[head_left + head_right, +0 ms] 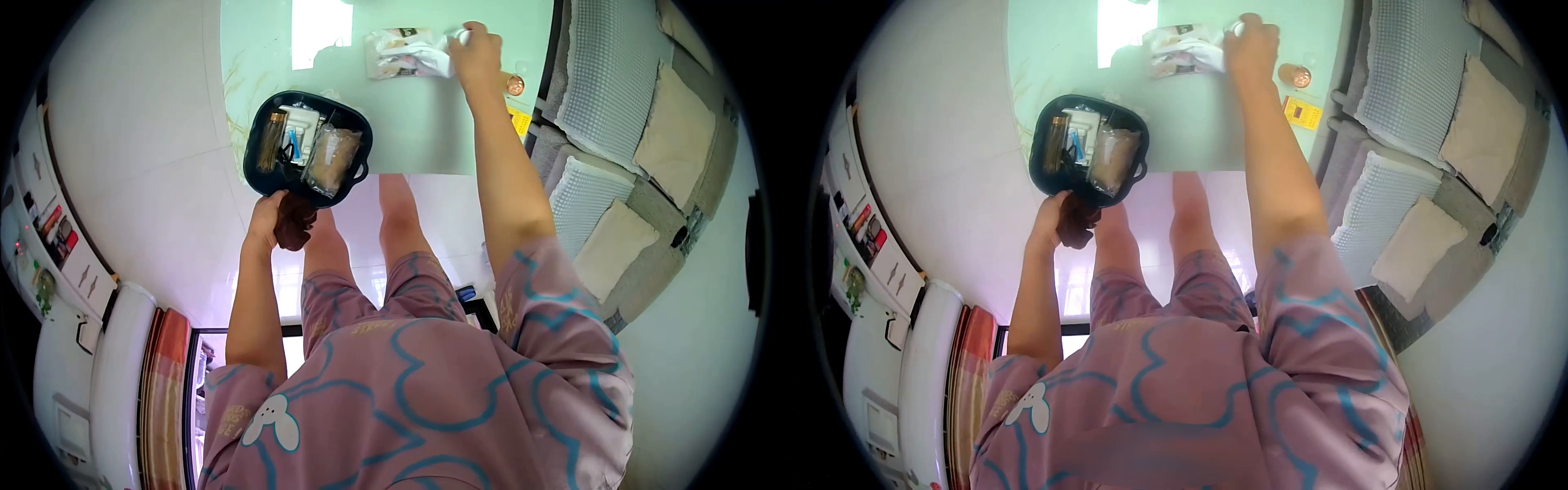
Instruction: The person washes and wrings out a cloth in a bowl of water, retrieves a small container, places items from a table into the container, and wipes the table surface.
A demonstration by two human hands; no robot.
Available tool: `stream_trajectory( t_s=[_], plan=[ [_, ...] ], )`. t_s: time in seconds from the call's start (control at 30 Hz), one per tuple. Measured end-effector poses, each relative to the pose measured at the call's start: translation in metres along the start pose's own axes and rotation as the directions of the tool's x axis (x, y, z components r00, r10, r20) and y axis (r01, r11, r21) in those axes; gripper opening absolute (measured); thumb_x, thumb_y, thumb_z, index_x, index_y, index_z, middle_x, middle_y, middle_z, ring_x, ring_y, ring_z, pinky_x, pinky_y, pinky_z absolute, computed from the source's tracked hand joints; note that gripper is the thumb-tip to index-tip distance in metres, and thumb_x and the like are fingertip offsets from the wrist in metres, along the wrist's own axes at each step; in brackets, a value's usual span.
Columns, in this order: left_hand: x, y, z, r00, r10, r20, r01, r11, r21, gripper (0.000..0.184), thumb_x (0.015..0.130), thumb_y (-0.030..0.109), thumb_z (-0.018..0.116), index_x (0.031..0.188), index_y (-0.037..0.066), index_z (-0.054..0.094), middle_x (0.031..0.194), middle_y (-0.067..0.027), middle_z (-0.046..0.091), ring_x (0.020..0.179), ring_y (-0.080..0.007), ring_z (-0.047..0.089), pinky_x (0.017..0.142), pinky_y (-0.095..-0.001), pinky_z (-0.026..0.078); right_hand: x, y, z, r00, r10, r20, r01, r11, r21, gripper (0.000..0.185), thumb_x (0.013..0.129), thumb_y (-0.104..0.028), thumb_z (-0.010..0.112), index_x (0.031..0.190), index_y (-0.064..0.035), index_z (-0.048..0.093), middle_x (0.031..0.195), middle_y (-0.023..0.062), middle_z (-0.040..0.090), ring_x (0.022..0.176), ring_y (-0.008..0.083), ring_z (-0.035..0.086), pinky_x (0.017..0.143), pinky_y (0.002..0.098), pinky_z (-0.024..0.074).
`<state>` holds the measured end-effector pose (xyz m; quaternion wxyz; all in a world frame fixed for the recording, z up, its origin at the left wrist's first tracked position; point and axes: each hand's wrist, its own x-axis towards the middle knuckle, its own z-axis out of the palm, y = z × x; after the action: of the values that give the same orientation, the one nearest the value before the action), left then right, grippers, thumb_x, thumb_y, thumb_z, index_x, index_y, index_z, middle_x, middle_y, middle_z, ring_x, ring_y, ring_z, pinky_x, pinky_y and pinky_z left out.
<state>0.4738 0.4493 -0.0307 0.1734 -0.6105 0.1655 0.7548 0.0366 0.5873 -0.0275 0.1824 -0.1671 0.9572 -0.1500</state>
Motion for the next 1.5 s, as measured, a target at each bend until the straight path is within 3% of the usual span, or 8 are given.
stream_trajectory(
  t_s=[0.13, 0.27, 0.47, 0.67, 0.8, 0.97, 1.23, 1.5],
  plan=[
    [0.002, 0.000, 0.000, 0.995, -0.037, 0.090, 0.042, 0.998, -0.050, 0.036, 0.095, 0.024, 0.049, 0.099, -0.011, 0.059, 0.083, -0.0234, 0.066, 0.066, -0.0361, 0.067, 0.058, -0.0454, 0.058, -0.068, -0.049, -0.037, 0.938, -0.159, -0.309, 0.237, 0.943, 0.234, 0.040, 0.081, -0.018, 0.071, 0.117, -0.0065, 0.061, 0.111, 0.0195, 0.057, 0.104, 0.0360, 0.057, 0.091, 0.0410, 0.0477],
    [0.002, 0.003, 0.003, 0.996, -0.053, 0.066, 0.057, 0.997, -0.050, 0.037, 0.095, 0.024, 0.049, 0.099, -0.011, 0.059, 0.083, -0.0239, 0.066, 0.065, -0.0362, 0.067, 0.057, -0.0458, 0.058, -0.146, -0.094, 0.009, 0.934, -0.358, -0.024, 0.303, 0.751, 0.586, 0.042, 0.080, -0.018, 0.077, 0.117, -0.0070, 0.061, 0.107, 0.0098, 0.063, 0.087, 0.0254, 0.061, 0.076, 0.0316, 0.0519],
    [-0.008, 0.005, 0.010, 1.000, 0.005, -0.024, -0.004, 0.999, 0.049, 0.035, 0.095, 0.025, 0.051, 0.100, -0.009, 0.059, 0.084, -0.0227, 0.066, 0.066, -0.0356, 0.067, 0.058, -0.0454, 0.058, -0.172, -0.105, 0.060, 0.889, -0.454, 0.058, 0.400, 0.832, 0.386, 0.041, 0.072, -0.018, 0.080, 0.109, -0.0108, 0.063, 0.113, 0.0125, 0.064, 0.107, 0.0316, 0.058, 0.094, 0.0419, 0.0435],
    [0.002, 0.004, -0.004, 0.999, -0.047, 0.005, 0.047, 0.999, 0.010, 0.035, 0.094, 0.025, 0.053, 0.102, -0.009, 0.059, 0.088, -0.0204, 0.067, 0.071, -0.0344, 0.068, 0.063, -0.0446, 0.059, -0.097, 0.014, -0.010, 0.824, -0.022, -0.566, 0.046, 0.999, 0.028, 0.040, 0.076, -0.009, 0.068, 0.113, 0.0001, 0.058, 0.114, 0.0184, 0.059, 0.107, 0.0379, 0.052, 0.097, 0.0473, 0.0385],
    [0.004, 0.002, -0.003, 0.998, -0.060, 0.028, 0.058, 0.996, 0.064, 0.036, 0.095, 0.029, 0.048, 0.103, -0.005, 0.058, 0.087, -0.0192, 0.064, 0.071, -0.0334, 0.063, 0.061, -0.0446, 0.053, -0.044, 0.103, -0.018, 0.826, 0.166, -0.538, -0.307, 0.934, -0.183, 0.052, 0.077, -0.016, 0.071, 0.125, -0.0028, 0.055, 0.118, 0.0190, 0.057, 0.117, 0.0358, 0.051, 0.098, 0.0454, 0.0421],
    [0.007, -0.003, -0.005, 0.996, -0.077, 0.050, 0.073, 0.993, 0.088, 0.041, 0.096, 0.037, 0.042, 0.099, -0.002, 0.056, 0.085, -0.0175, 0.060, 0.073, -0.0308, 0.055, 0.061, -0.0421, 0.047, -0.053, 0.085, -0.031, 0.920, 0.331, -0.211, -0.293, 0.936, 0.194, 0.039, 0.083, -0.026, 0.065, 0.110, 0.0006, 0.056, 0.107, 0.0216, 0.054, 0.096, 0.0350, 0.055, 0.085, 0.0427, 0.0470],
    [-0.012, 0.008, 0.011, 0.997, -0.071, -0.011, 0.071, 0.991, 0.117, 0.042, 0.096, 0.037, 0.043, 0.100, -0.002, 0.058, 0.086, -0.0200, 0.063, 0.071, -0.0332, 0.058, 0.060, -0.0440, 0.049, -0.196, -0.061, 0.034, 0.976, -0.206, -0.064, 0.180, 0.615, 0.768, 0.050, 0.076, 0.002, 0.071, 0.121, -0.0068, 0.054, 0.106, 0.0069, 0.056, 0.082, 0.0168, 0.061, 0.073, 0.0307, 0.0523],
    [0.015, -0.005, -0.012, 0.998, -0.038, 0.059, 0.032, 0.995, 0.090, 0.035, 0.097, 0.028, 0.037, 0.097, 0.001, 0.059, 0.084, -0.0146, 0.061, 0.075, -0.0310, 0.058, 0.069, -0.0424, 0.049, -0.222, -0.125, 0.090, 0.903, -0.425, 0.067, 0.387, 0.869, 0.307, 0.031, 0.073, -0.012, 0.072, 0.104, -0.0105, 0.065, 0.101, 0.0144, 0.054, 0.096, 0.0342, 0.056, 0.080, 0.0433, 0.0490]
  ],
)
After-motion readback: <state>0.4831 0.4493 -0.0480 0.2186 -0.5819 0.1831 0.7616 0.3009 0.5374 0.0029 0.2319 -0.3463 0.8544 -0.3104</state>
